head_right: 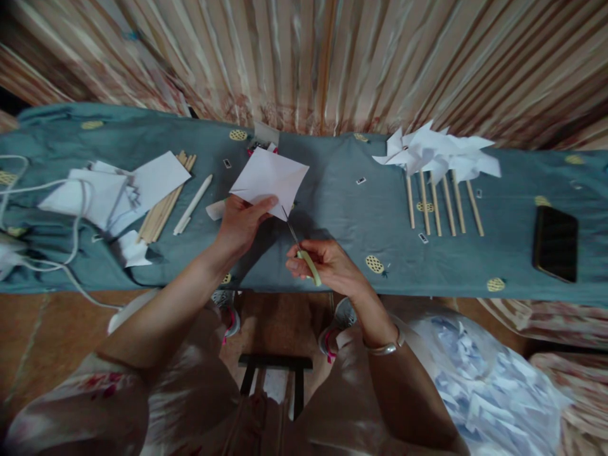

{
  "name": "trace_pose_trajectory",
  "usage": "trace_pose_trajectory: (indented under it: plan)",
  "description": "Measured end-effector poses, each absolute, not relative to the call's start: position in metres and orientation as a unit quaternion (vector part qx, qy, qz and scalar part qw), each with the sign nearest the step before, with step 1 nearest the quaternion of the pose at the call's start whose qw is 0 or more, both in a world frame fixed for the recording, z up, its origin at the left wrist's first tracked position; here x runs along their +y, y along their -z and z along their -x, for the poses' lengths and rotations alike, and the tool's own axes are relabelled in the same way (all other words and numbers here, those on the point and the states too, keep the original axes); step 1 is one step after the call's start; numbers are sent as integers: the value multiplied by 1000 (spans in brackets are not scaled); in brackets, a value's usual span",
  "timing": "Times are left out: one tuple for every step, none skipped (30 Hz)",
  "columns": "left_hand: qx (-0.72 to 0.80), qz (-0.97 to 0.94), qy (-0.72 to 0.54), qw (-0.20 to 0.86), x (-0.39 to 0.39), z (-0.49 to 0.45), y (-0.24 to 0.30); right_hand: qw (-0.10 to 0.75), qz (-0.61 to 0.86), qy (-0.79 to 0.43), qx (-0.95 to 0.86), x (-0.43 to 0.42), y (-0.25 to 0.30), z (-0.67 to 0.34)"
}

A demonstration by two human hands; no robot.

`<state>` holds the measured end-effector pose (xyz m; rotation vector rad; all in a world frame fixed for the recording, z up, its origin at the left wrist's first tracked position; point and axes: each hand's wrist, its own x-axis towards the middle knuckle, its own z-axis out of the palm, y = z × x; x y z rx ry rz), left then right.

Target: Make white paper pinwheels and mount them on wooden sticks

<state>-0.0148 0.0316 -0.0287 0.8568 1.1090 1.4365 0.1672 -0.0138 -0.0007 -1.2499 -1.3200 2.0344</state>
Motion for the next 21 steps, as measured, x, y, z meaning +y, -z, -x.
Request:
trace_pose_trajectory:
  plan:
    - [469, -361, -601, 536, 31, 14, 29, 209, 451, -729, -471, -14, 1, -167]
    - [473, -363, -599, 534, 31, 13, 29, 213, 452, -727, -471, -14, 2, -166]
    - [477, -366, -596, 532, 30, 13, 29, 216, 452, -725, -473, -14, 2, -165]
    - [480, -368, -594, 530, 30, 12, 29, 218, 452, -723, -474, -14, 2, -165]
    - [483, -369, -592, 528, 30, 12, 29, 219, 452, -722, -475, -14, 3, -165]
    - [486, -371, -591, 527, 30, 11, 30, 220, 452, -722, -475, -14, 3, -165]
    - [489, -371, -588, 527, 30, 11, 30, 221, 452, -723, -474, -15, 3, -165]
    - [492, -371, -586, 526, 29, 11, 30, 222, 452, -723, -473, -15, 3, -164]
    - [494, -370, -585, 525, 29, 10, 30, 222, 451, -724, -472, -15, 2, -165]
    - [496, -369, -585, 524, 29, 10, 30, 222, 451, -724, -472, -14, 2, -165]
    - [497, -368, -586, 524, 29, 10, 30, 221, 450, -724, -473, -14, 2, -165]
    - [495, -367, -586, 526, 28, 10, 30, 220, 450, -723, -475, -14, 3, -165]
    - [491, -367, -588, 528, 28, 10, 30, 219, 449, -722, -479, -14, 3, -166]
    - [488, -366, -590, 529, 28, 9, 30, 218, 447, -720, -483, -14, 4, -166]
    - [485, -365, -591, 531, 28, 9, 30, 218, 444, -719, -489, -14, 4, -167]
    - [484, -364, -592, 532, 28, 9, 30, 218, 442, -717, -494, -14, 5, -167]
    - [485, -363, -592, 532, 28, 9, 30, 218, 440, -715, -498, -14, 6, -167]
    - [485, -362, -593, 531, 28, 9, 30, 219, 439, -713, -501, -14, 7, -168]
    - [484, -361, -594, 531, 28, 9, 30, 220, 440, -711, -502, -14, 7, -168]
    - [482, -360, -594, 534, 28, 9, 30, 221, 443, -709, -502, -14, 8, -168]
    - [478, -358, -595, 538, 28, 9, 29, 220, 445, -708, -502, -15, 8, -168]
